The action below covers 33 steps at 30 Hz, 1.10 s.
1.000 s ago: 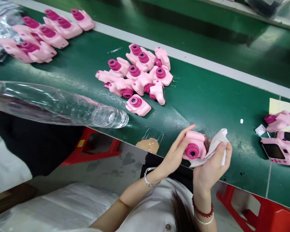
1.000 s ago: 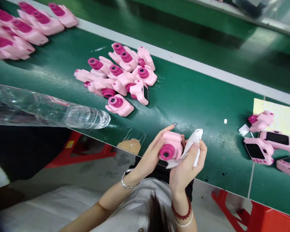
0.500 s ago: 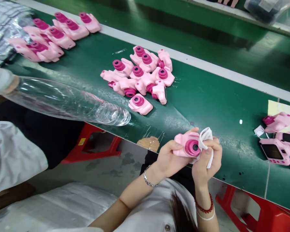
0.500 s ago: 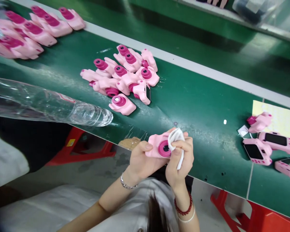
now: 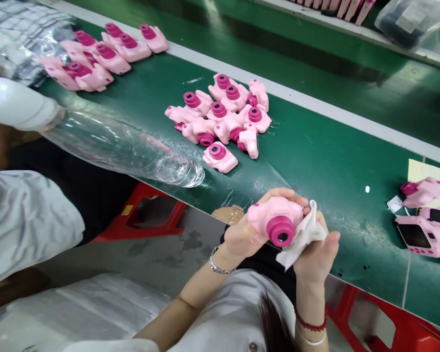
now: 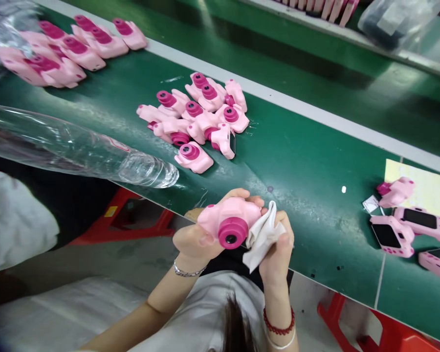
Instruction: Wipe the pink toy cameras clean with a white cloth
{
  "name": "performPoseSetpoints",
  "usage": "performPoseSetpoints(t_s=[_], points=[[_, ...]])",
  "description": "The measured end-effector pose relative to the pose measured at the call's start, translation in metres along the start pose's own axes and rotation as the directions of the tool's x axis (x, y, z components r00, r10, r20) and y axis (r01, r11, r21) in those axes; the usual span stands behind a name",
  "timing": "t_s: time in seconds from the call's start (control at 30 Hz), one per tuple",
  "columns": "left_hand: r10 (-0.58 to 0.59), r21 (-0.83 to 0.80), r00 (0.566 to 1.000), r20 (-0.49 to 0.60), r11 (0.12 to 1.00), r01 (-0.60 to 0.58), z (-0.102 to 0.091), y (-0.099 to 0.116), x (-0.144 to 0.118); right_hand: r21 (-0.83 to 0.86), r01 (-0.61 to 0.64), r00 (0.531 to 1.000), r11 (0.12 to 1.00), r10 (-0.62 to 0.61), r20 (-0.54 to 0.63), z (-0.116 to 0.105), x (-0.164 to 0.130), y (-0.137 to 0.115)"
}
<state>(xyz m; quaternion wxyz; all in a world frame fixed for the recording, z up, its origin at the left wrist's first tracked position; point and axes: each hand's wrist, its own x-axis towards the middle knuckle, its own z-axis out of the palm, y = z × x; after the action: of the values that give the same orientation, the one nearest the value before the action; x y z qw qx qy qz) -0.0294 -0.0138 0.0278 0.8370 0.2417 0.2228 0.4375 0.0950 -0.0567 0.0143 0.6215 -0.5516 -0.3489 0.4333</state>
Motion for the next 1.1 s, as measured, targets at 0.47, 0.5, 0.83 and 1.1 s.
performPoseSetpoints(t_s=[0.47,0.5,0.83,1.1], points=[[0.052,-0.076,0.989,-0.141,0.995,-0.063,0.003,-0.001,0.002,0.123,0.013,0.995,0.992,-0.001,-0.096,-0.004,0.013,-0.021],[0.054,-0.070,0.988,-0.142,0.995,-0.064,0.004,-0.001,0.002,0.165,0.024,0.996,0.986,-0.011,-0.083,-0.001,0.016,-0.025],[0.108,-0.019,0.988,-0.110,0.994,-0.111,0.008,-0.001,0.001,0.039,-0.002,0.998,0.999,0.005,-0.061,-0.001,0.010,-0.019],[0.150,0.154,0.973,-0.177,0.980,-0.123,0.004,-0.002,0.002,-0.385,0.448,0.893,0.807,-0.378,0.245,0.004,0.034,-0.037]])
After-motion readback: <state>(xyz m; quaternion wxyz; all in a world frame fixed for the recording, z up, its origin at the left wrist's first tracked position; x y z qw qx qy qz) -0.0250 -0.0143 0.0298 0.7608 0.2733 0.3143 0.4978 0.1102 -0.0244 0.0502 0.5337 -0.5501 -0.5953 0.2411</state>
